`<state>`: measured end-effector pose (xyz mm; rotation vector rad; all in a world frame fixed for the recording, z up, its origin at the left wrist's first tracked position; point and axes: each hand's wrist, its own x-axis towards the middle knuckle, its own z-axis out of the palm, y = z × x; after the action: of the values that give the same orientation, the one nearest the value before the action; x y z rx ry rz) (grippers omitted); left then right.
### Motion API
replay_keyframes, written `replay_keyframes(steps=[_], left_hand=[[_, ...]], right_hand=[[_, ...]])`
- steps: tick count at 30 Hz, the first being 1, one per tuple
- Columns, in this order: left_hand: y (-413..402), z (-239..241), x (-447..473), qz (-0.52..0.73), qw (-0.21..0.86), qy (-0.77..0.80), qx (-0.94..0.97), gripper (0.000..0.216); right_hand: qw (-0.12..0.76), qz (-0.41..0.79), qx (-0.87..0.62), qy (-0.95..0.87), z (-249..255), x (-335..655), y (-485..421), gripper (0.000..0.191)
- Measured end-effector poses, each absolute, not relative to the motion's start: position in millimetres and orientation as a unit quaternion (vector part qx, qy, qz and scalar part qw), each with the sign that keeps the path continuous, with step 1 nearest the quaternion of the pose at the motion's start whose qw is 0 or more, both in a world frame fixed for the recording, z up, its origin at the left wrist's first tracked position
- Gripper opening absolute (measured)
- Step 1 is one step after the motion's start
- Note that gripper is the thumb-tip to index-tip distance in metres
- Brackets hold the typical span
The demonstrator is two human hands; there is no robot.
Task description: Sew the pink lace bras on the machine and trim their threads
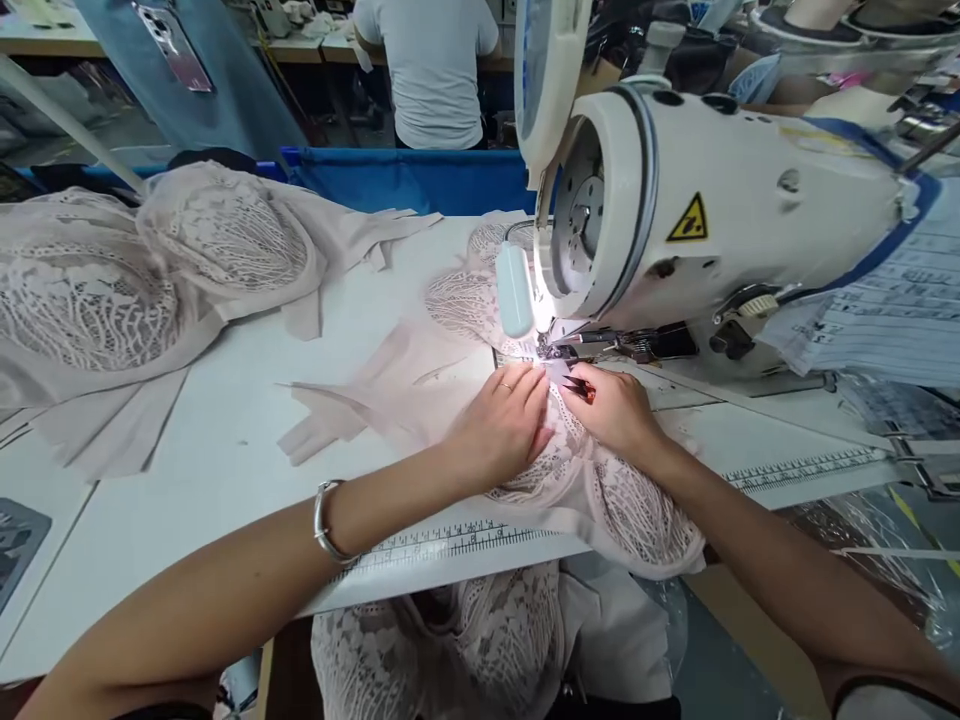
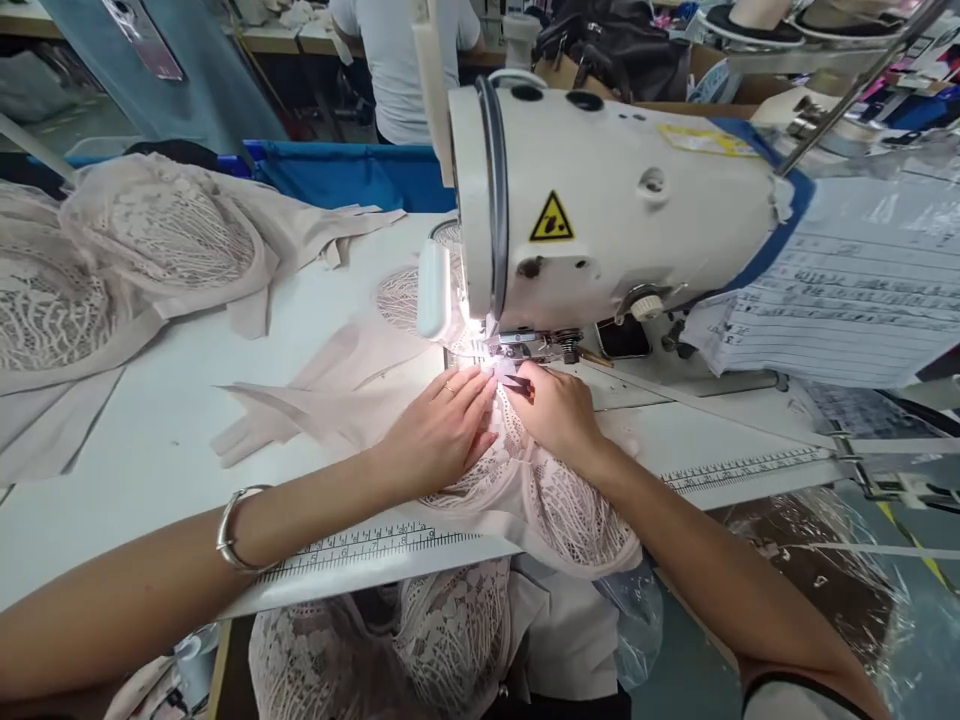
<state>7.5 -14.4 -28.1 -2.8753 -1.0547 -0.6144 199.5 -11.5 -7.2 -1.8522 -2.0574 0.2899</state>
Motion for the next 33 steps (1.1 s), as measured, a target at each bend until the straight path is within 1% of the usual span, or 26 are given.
replay_keyframes(steps=[2,4,9,12,16,21,23,25,28,30,33], left_hand=[[-19.4,-26.7,8.3,-0.155,0.079,-0.329,-0.928,0.053],[-22.1,-24.1,9.6,-0.135,0.116,-0.326,-0.929,0.055],[-22.5,-18.4,12.5,-0.118,0.121,-0.320,-0.932,0.054],[-20.1,-19.6,12.1,-0.111,0.135,-0.306,-0.936,0.053],[-16.0,-21.2,10.2,-0.117,0.098,-0.304,-0.940,0.049],[-12.0,-17.0,8.8,-0.137,0.026,-0.316,-0.938,0.034],[-10.7,-15.9,8.5,-0.139,0.016,-0.320,-0.937,0.033],[-9.6,-16.2,8.1,-0.143,0.014,-0.321,-0.936,0.035],[-8.4,-18.2,7.5,-0.146,0.023,-0.323,-0.935,0.048],[-8.1,-19.3,7.3,-0.142,0.027,-0.324,-0.935,0.054],[-8.6,-19.7,7.0,-0.135,0.023,-0.328,-0.935,0.055]], right_hand=[[0.187,0.099,-0.648,-0.731,-8.7,198.9,-11.4,0.022],[0.196,0.089,-0.643,-0.735,-11.1,198.4,-11.3,0.020],[0.206,0.059,-0.624,-0.752,-17.6,198.1,-11.9,0.011],[0.207,0.030,-0.591,-0.779,-20.8,197.3,-13.1,0.011],[0.200,-0.028,-0.545,-0.814,-22.9,195.8,-15.3,0.020],[0.173,-0.090,-0.499,-0.845,-20.5,196.4,-18.3,0.031],[0.166,-0.107,-0.481,-0.854,-19.5,197.3,-19.4,0.035],[0.167,-0.130,-0.468,-0.858,-19.4,198.4,-20.4,0.037],[0.160,-0.146,-0.463,-0.859,-20.3,199.9,-21.2,0.037],[0.149,-0.135,-0.468,-0.860,-20.7,200.6,-21.1,0.038],[0.127,-0.104,-0.485,-0.859,-20.1,200.8,-19.7,0.042]])
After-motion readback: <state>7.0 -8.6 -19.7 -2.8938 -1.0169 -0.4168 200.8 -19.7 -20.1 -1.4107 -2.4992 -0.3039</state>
